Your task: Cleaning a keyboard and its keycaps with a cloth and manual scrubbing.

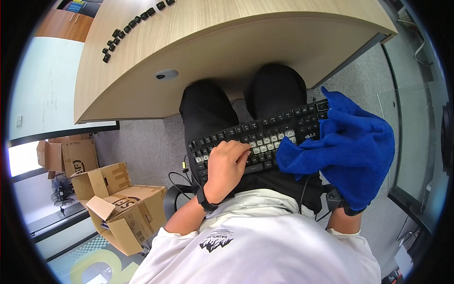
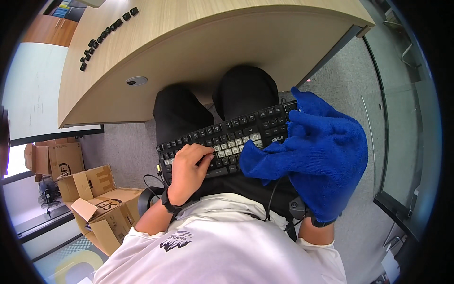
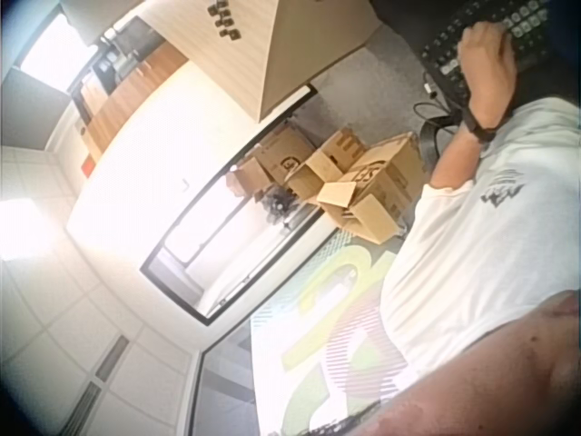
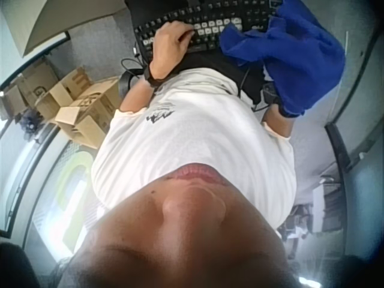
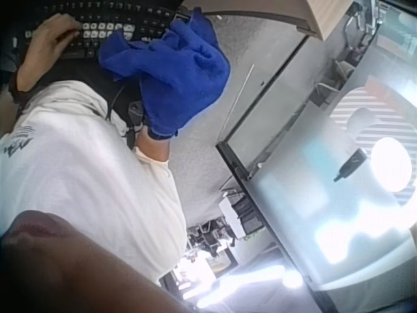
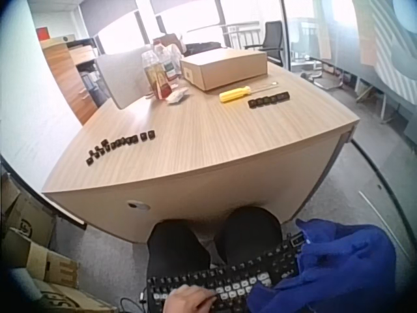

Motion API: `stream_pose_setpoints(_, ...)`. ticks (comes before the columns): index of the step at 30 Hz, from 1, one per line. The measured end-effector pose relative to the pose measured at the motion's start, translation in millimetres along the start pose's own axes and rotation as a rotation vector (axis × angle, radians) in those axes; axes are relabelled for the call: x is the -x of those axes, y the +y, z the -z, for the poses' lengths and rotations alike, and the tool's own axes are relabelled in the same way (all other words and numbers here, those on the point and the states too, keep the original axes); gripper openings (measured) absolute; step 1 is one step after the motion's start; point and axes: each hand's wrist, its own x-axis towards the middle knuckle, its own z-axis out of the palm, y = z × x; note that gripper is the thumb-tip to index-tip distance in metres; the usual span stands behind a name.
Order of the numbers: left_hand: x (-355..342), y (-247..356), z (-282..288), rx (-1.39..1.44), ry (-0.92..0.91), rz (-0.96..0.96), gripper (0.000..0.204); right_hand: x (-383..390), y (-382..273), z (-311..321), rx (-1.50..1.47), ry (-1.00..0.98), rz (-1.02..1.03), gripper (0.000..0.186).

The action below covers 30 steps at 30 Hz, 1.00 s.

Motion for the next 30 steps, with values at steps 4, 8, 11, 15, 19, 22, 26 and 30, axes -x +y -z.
stream_pose_setpoints(4, 2.6, -1.0, 1.0, 0.014, -0.029, 0.066, 0.018, -5.7, 1.5, 4.5, 0.376, -0.096, 0.195, 0.047)
stream_pose_setpoints(8, -2.1, 10.8, 12.9, -0.18, -0.012, 0.103, 0.034, -6.0, -12.0, -12.9, -0.021, 0.038, -0.016, 0.045)
stream_pose_setpoints(11, -3.5, 7.8, 12.1, -0.378, -0.057, 0.171, 0.067, -6.1, -15.0, -20.1, -0.306, 0.064, 0.044, 0.04)
stream_pose_setpoints(15, -9.0, -0.5, 9.7, -0.372, -0.107, 0.218, 0.071, -6.0, -20.0, -24.1, -0.149, -0.01, -0.062, 0.042)
stream_pose_setpoints(19, -13.5, -2.6, 23.5, -0.288, -0.168, 0.206, 0.071, -6.7, -28.6, -21.3, 0.013, -0.064, -0.134, 0.045)
stream_pose_setpoints(22, -33.6, 6.8, 53.8, -0.18, -0.126, 0.043, 0.06, -18.4, -38.7, -17.1, 0.14, -0.069, -0.149, 0.047)
stream_pose_setpoints(26, -88.6, 53.7, 113.8, 0.207, -0.073, -0.128, 0.041, -28.6, -53.7, -19.7, 0.254, -0.072, -0.138, 0.049)
stream_pose_setpoints(30, -158.2, 99.1, 141.9, 0.444, 0.018, -0.048, 0.037, -21.2, -40.2, -17.5, 0.297, -0.041, 0.125, 0.05)
